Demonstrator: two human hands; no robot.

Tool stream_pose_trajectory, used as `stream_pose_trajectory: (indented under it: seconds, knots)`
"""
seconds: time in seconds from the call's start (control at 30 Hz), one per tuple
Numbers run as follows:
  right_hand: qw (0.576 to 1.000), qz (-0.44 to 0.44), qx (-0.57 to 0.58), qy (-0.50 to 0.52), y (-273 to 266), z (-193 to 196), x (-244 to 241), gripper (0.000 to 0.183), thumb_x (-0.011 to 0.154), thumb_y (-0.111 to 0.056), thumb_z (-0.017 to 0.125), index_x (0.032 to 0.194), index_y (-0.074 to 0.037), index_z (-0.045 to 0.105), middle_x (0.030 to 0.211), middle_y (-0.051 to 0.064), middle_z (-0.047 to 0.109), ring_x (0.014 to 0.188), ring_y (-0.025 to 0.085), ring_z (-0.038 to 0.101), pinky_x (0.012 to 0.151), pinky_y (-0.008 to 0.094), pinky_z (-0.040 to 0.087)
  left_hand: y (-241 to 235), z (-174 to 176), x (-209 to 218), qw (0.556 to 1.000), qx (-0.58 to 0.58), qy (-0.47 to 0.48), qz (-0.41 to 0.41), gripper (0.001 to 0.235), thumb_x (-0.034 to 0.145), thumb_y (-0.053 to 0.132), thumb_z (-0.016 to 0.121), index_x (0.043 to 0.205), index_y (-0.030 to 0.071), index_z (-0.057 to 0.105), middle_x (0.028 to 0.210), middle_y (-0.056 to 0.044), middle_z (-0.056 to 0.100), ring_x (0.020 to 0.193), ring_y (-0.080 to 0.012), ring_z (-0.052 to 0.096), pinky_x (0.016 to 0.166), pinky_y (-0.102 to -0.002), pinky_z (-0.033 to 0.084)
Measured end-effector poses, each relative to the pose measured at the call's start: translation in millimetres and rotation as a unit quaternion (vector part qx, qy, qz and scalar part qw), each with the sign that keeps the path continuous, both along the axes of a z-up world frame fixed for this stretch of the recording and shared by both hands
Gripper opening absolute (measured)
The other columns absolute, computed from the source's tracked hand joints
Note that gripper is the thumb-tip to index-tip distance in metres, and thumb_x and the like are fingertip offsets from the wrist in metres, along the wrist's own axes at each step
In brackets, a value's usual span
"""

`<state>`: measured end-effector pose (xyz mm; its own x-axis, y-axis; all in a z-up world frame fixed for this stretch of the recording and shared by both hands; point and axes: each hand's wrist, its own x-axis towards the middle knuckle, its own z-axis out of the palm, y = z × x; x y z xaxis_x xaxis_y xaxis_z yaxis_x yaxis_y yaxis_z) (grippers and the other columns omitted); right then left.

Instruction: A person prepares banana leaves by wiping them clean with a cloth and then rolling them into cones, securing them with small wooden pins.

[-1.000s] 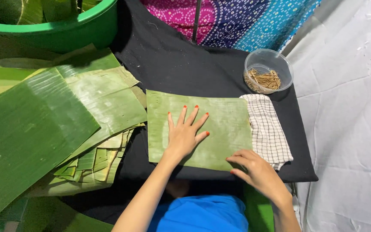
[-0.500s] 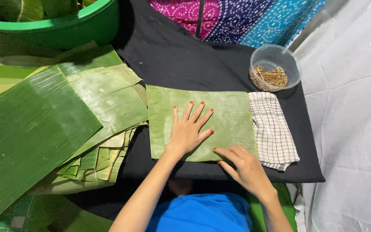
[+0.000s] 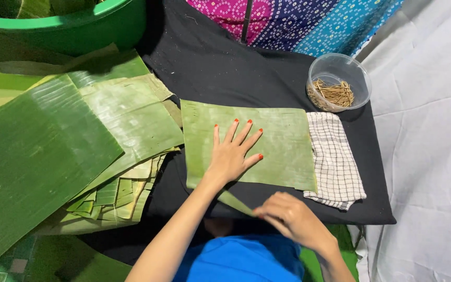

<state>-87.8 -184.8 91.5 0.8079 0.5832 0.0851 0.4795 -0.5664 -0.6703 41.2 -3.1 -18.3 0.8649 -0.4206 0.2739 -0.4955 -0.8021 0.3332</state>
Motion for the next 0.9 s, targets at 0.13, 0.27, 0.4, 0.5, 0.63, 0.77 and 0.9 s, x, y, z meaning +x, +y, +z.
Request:
stream_pose_trajectory:
  seconds: [0.13,0.27,0.4,0.5,0.63,0.77,0.9]
  knots:
    - [0.996,0.022,-0.012,0.091,-22.2,15.3,-9.7,0.015,0.083,-0.011,0.073,0.096,-0.012,0.080,0.084,-0.002,0.076,0.077,0.014,0.068,0.072,0.029,0.056,2.4,-9.5,4.6,1.000,0.028,-0.011,-0.006,0.071,0.094,0.067,0.044,0.156,0.034,0.037,0.165,0.002,0.033,0.154,-0.0295,0.021,0.119,-0.068,0.006]
    - [0.991,0.015,-0.048,0.121,-49.0,21.2,-4.0,0.016,0.079,-0.012,0.074,0.094,-0.013,0.082,0.084,-0.003,0.078,0.073,0.013,0.072,0.068,0.026,0.058,7.9,-3.7,7.6,0.999,0.022,0.024,-0.035,0.071,0.095,0.065,0.044,0.157,0.031,0.036,0.166,-0.001,0.030,0.154,-0.0309,0.017,0.121,-0.063,0.002]
    - [0.989,-0.010,-0.051,0.135,-82.9,21.8,-1.1,0.016,0.079,-0.015,0.076,0.091,-0.014,0.086,0.087,-0.004,0.085,0.074,0.011,0.081,0.070,0.025,0.064,28.3,-0.2,10.5,1.000,-0.007,0.002,-0.026,0.069,0.093,0.061,0.053,0.154,0.031,0.042,0.163,0.001,0.036,0.153,-0.0282,0.024,0.121,-0.063,0.009]
    - [0.976,-0.166,-0.017,0.143,-101.9,26.4,-3.3,0.019,0.073,-0.008,0.079,0.087,-0.009,0.091,0.083,0.000,0.092,0.066,0.011,0.082,0.063,0.024,0.065,37.5,6.1,8.2,0.999,-0.017,-0.008,-0.028,0.065,0.094,0.058,0.053,0.151,0.027,0.047,0.161,0.001,0.040,0.153,-0.0268,0.026,0.121,-0.063,0.011]
    - [0.960,-0.254,0.088,0.082,-94.7,19.4,6.9,0.023,0.077,0.005,0.073,0.097,0.001,0.084,0.090,0.010,0.084,0.077,0.017,0.075,0.073,0.026,0.058,41.8,27.4,-9.3,0.997,-0.064,-0.017,-0.040,0.059,0.095,0.049,0.058,0.146,0.020,0.053,0.155,-0.001,0.048,0.148,-0.0253,0.036,0.120,-0.061,0.017]
    - [0.925,-0.326,0.193,0.040,-60.4,27.2,30.1,0.028,0.085,0.007,0.071,0.114,0.009,0.073,0.107,0.014,0.075,0.086,0.018,0.065,0.074,0.024,0.048,61.9,46.4,-38.4,0.983,-0.127,-0.074,0.106,0.048,0.088,0.023,0.070,0.132,0.008,0.059,0.145,-0.012,0.052,0.140,-0.0319,0.045,0.116,-0.054,0.030]
    - [0.947,-0.241,0.154,-0.145,-14.2,20.4,72.4,0.030,0.089,-0.002,0.080,0.118,-0.008,0.078,0.094,0.012,0.077,0.084,0.022,0.072,0.075,0.035,0.056,81.9,21.8,-54.9,0.966,-0.095,-0.107,0.216,0.052,0.090,0.027,0.074,0.135,0.005,0.060,0.148,-0.025,0.046,0.141,-0.0404,0.042,0.115,-0.053,0.035]
